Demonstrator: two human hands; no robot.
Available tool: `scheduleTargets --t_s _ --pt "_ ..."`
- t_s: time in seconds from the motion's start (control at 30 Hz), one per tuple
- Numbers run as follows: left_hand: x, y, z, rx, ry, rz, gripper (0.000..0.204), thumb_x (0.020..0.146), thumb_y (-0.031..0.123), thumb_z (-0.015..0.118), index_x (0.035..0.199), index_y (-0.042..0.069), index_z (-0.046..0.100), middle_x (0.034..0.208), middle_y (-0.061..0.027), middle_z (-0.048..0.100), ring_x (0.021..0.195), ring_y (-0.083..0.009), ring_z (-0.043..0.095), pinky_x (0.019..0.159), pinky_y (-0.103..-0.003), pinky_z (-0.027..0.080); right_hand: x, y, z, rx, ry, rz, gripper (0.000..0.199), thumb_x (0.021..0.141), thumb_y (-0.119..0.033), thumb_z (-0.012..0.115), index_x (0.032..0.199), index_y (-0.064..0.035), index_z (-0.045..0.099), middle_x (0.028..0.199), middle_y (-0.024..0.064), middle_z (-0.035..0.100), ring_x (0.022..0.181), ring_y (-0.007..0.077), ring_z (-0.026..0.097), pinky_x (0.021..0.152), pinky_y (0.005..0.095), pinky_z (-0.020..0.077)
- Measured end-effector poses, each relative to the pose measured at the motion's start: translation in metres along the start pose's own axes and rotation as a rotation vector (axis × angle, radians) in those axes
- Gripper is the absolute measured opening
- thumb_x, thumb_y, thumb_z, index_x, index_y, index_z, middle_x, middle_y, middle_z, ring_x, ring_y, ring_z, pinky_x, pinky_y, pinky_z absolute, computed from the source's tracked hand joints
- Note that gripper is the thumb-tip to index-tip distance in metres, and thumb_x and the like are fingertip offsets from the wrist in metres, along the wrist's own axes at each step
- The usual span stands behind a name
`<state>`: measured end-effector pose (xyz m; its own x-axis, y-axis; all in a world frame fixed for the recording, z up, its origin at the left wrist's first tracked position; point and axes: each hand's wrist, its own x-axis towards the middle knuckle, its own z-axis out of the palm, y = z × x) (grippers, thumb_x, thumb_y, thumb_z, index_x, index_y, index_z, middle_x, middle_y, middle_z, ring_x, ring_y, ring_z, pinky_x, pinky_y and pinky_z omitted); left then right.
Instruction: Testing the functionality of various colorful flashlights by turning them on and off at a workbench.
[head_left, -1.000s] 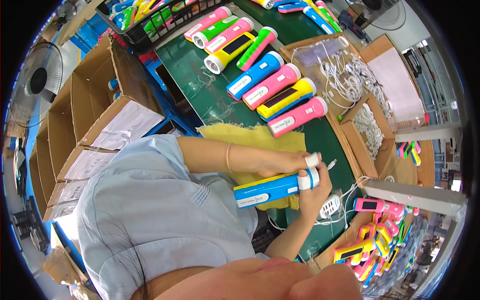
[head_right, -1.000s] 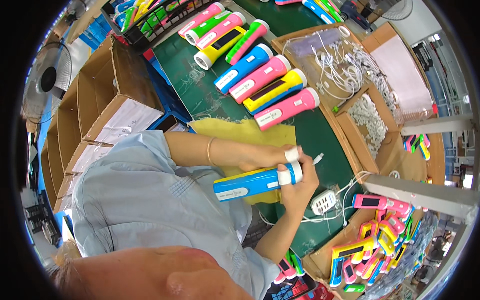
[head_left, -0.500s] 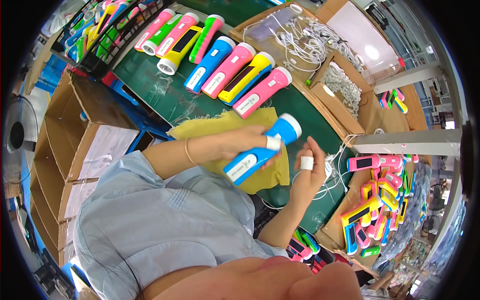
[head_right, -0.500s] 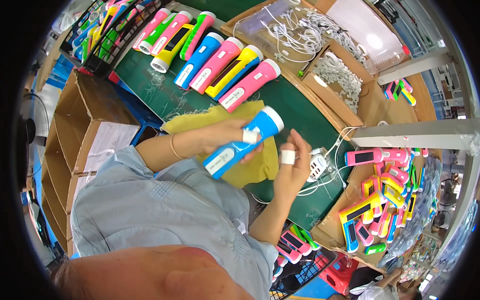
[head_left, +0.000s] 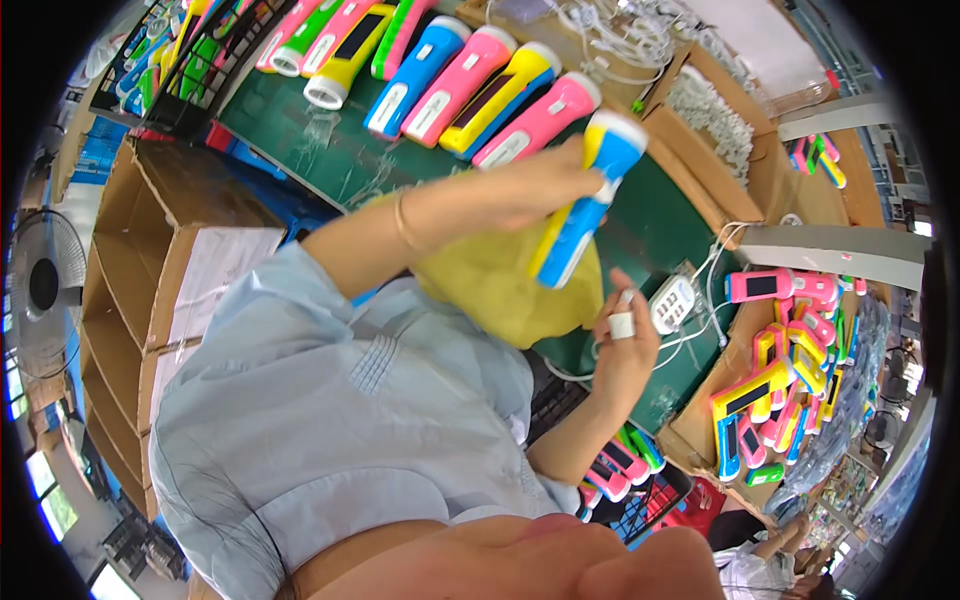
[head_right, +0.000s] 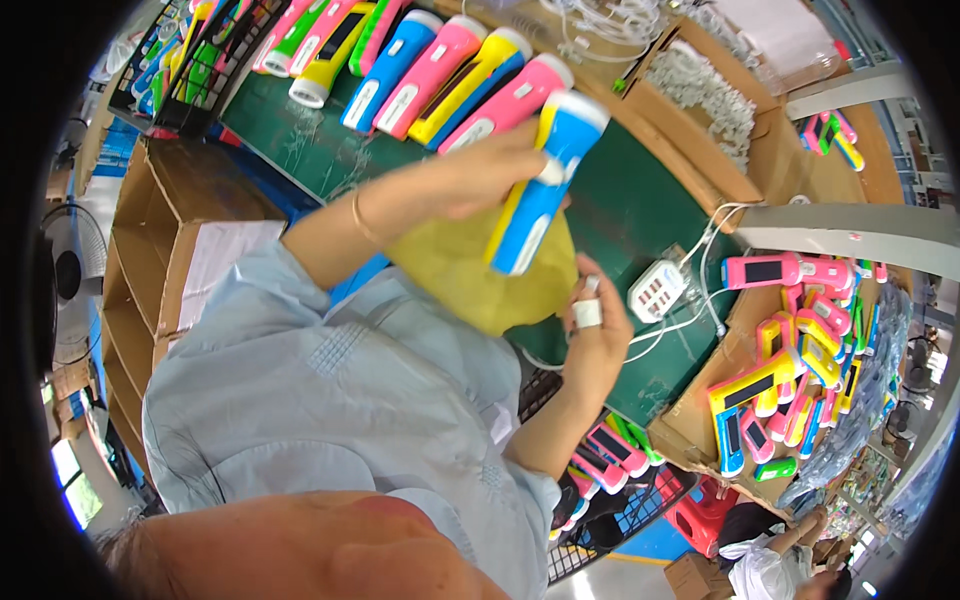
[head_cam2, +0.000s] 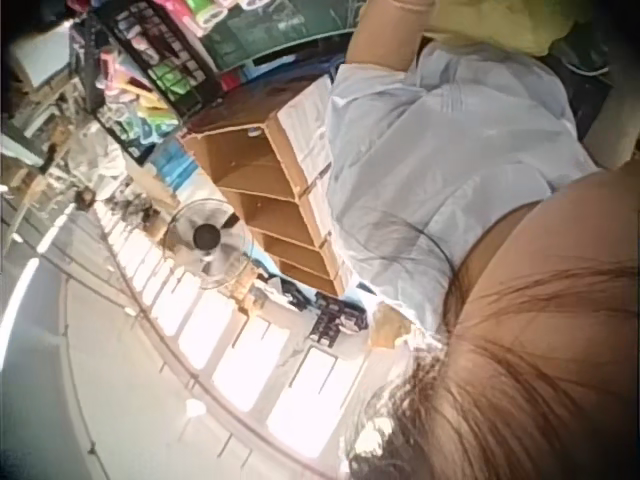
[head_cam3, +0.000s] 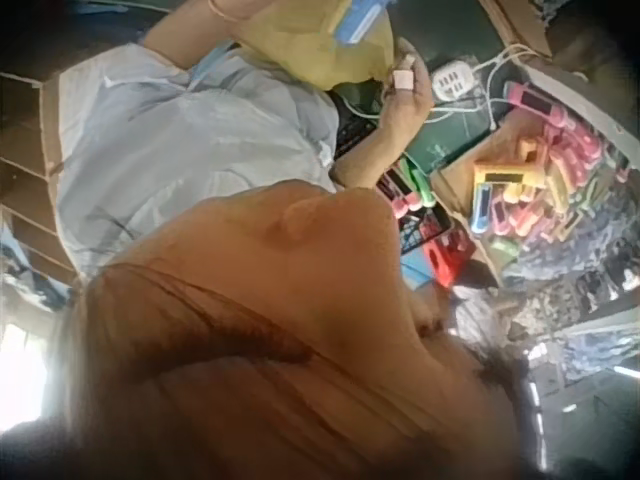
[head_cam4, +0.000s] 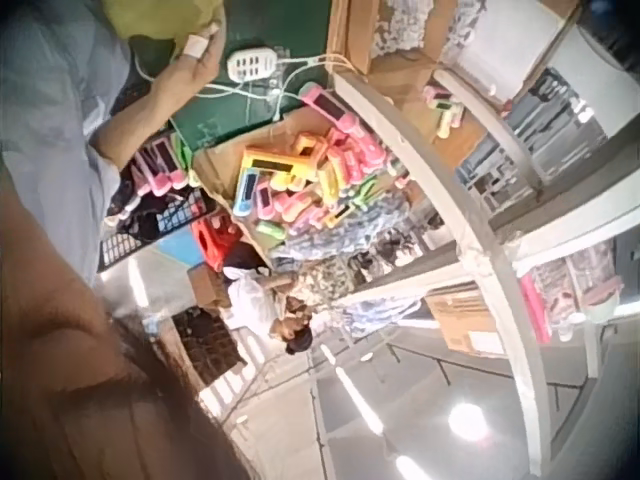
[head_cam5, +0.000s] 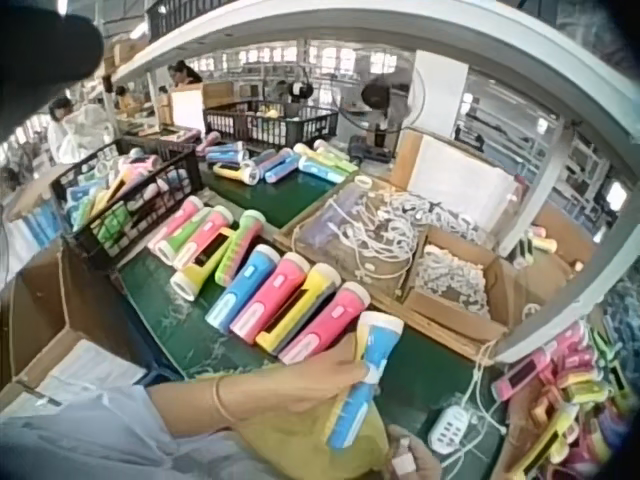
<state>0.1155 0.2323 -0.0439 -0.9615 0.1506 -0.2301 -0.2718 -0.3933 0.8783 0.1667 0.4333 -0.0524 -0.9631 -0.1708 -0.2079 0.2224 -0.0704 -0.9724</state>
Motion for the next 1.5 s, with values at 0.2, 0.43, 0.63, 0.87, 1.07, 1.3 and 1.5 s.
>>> scheduleTargets --t_s 0.2,0.43,0.63,0.87,1.07,1.3,1.5 --pt "0.022 0.039 0.007 1.196 0.438 0.515 0.094 0.065 0.031 0.075 0.126 -0.010 0.016 0.109 -0.0315 0.039 0.087 -0.0429 0.055 0.074 -0.040 0.048 0.014 -0.007 -0.010 -0.053 0.078 -0.132 0.023 0.085 -0.009 0.056 0.103 0.0042 0.059 0.072 -0.0009 0.048 0.058 0.0045 0.039 0.050 0.0167 0.0266" --pt "0.032 0.028 -0.011 -0.072 -0.189 -0.106 0.048 0.083 0.034 0.059 0.110 -0.003 0.046 0.100 -0.0156 0.056 0.089 -0.0245 0.059 0.075 -0.036 0.051 0.028 -0.011 0.006 0.068 0.103 -0.200 0.015 0.079 -0.006 0.062 0.093 0.0006 0.058 0.077 0.0023 0.055 0.064 0.0060 0.048 0.056 0.0163 0.0371" --pt "0.003 0.001 0.006 -0.052 -0.180 -0.052 0.045 0.087 0.038 0.053 0.110 0.000 0.047 0.095 -0.0101 0.056 0.086 -0.0152 0.056 0.073 -0.029 0.049 0.034 -0.022 0.032 -0.640 0.050 -0.687 0.011 0.076 0.002 0.061 0.087 0.0001 0.059 0.076 0.0049 0.057 0.073 0.0117 0.057 0.064 0.0233 0.0460" --pt "-0.017 0.004 0.030 0.091 0.015 0.243 0.036 0.086 0.033 0.056 0.103 0.002 0.047 0.080 -0.0064 0.057 0.065 -0.0117 0.056 0.056 -0.023 0.047 0.032 -0.047 0.018 -0.489 -0.337 -0.474 0.012 0.072 0.005 0.062 0.082 0.0011 0.061 0.075 0.0067 0.059 0.068 0.0133 0.057 0.061 0.0225 0.0444" --pt "-0.005 0.008 0.012 -0.263 -0.087 0.267 0.047 0.087 0.044 0.050 0.101 0.000 0.048 0.084 -0.0117 0.058 0.069 -0.0201 0.059 0.063 -0.034 0.051 -0.014 -0.045 0.031 -0.459 -0.478 -0.489 0.036 0.061 -0.005 0.074 0.095 -0.0043 0.060 0.080 0.0060 0.054 0.069 0.0161 0.052 0.055 0.0257 0.0397" --pt "-0.008 -0.007 -0.003 -0.691 -0.161 0.192 0.060 0.085 0.056 0.042 0.112 0.002 0.044 0.088 -0.0066 0.054 0.073 -0.0164 0.055 0.068 -0.032 0.048 -0.021 0.005 0.038 -0.729 -0.489 -1.224 0.038 0.052 0.008 0.061 0.088 -0.0039 0.067 0.075 0.0050 0.046 0.063 0.0200 0.046 0.051 0.0298 0.0376" --pt "-0.016 -0.015 0.008 -0.814 -0.407 0.420 0.073 0.079 0.064 0.045 0.115 0.000 0.042 0.084 -0.0075 0.053 0.071 -0.0192 0.051 0.069 -0.031 0.044 -0.011 -0.007 0.083 -0.757 0.230 -0.949 0.045 0.056 -0.009 0.073 0.096 0.0005 0.057 0.073 0.0082 0.049 0.054 0.0209 0.046 0.044 0.0299 0.0390"
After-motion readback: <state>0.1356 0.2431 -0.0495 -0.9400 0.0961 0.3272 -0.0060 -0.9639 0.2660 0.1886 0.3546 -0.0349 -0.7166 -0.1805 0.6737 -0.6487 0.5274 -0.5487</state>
